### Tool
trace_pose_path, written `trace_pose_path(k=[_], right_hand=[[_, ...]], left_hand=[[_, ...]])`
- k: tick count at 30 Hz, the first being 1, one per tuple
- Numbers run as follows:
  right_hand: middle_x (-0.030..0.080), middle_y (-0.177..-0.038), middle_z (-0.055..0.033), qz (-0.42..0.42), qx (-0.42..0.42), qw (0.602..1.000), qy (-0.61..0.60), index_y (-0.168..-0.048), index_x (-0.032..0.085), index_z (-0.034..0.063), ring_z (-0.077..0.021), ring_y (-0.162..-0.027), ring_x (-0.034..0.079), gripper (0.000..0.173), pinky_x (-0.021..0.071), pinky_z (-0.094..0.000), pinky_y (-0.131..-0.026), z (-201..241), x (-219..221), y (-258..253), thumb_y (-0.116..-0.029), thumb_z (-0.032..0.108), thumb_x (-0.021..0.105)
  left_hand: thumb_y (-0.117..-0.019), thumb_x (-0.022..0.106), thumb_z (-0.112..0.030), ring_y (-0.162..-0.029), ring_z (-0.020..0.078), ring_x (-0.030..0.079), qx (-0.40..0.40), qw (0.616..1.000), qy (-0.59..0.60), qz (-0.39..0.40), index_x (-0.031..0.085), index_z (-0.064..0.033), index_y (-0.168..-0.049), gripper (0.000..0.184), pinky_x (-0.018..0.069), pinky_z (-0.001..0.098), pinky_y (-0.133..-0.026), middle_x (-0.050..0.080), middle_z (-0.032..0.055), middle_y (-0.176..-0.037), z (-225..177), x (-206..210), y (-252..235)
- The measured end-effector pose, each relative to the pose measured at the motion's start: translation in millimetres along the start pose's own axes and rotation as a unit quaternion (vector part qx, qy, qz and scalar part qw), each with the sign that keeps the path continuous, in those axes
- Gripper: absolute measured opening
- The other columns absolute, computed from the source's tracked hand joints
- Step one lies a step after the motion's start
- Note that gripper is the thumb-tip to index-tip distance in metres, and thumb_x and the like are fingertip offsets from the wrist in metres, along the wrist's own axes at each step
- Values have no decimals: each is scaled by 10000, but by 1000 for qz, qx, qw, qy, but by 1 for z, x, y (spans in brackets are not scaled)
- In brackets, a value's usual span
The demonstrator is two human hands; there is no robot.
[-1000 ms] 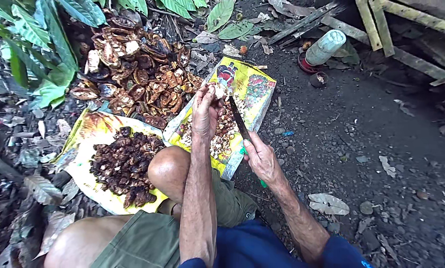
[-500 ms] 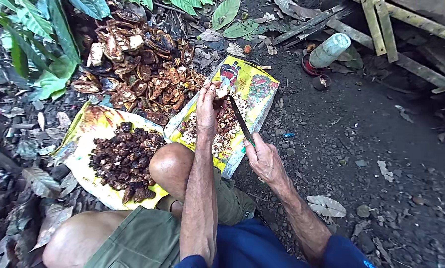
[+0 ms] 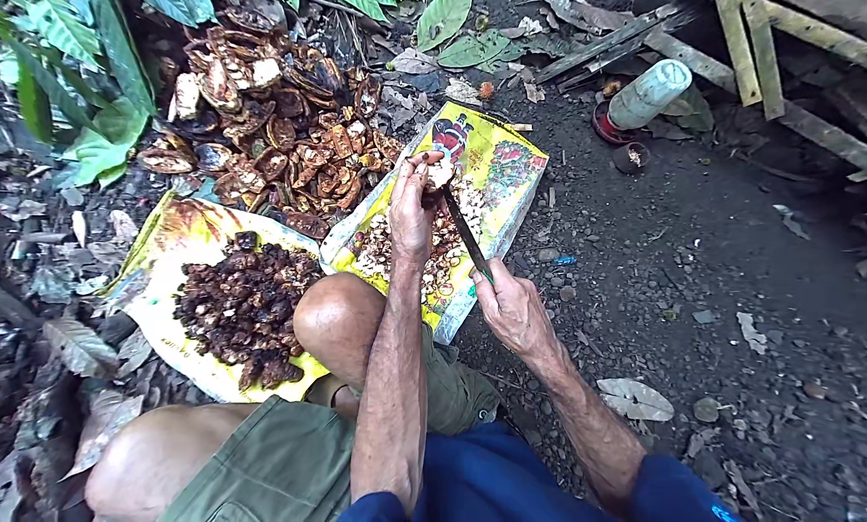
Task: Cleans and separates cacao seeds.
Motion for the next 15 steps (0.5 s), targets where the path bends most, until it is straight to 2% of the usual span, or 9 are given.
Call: trace_pose_path(k=[7, 11, 15], right_hand=[[494, -584, -10, -4, 7, 1000, -8, -996, 637, 72, -165, -506, 520, 312, 435, -363, -496, 4, 2, 1, -1068, 295, 431], [528, -600, -34, -12, 19, 1000, 19, -1008, 636, 66, -196, -526, 557, 309, 454, -392, -505, 7, 2, 0, -1071, 284, 426], [569, -621, -75, -22, 20, 997, 64, -1004, 626, 56, -263, -554, 611, 300, 471, -444, -510, 11, -1, 1, -1065, 270, 425]], left_hand=[[-1100, 150, -275, -931, 166, 637, 8, 1000, 12, -7, 605, -69, -1284, 532, 556, 321, -761, 645, 85, -1175, 2, 2, 0], [-1089, 188, -249, -927, 159, 632, 9, 1000, 17, -11, 598, -68, -1278, 486, 550, 311, -749, 640, 79, -1175, 3, 2, 0], [-1054, 228, -187, -862, 137, 620, 11, 1000, 8, -9, 578, -62, -1302, 446, 541, 289, -706, 625, 74, -1152, 0, 1, -1]])
Point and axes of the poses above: each hand's wrist, its own y-axis away from the middle knuckle, its own x-axis out of the palm, z = x × y, the point moved 5 cm from there along -y, towards the middle knuckle
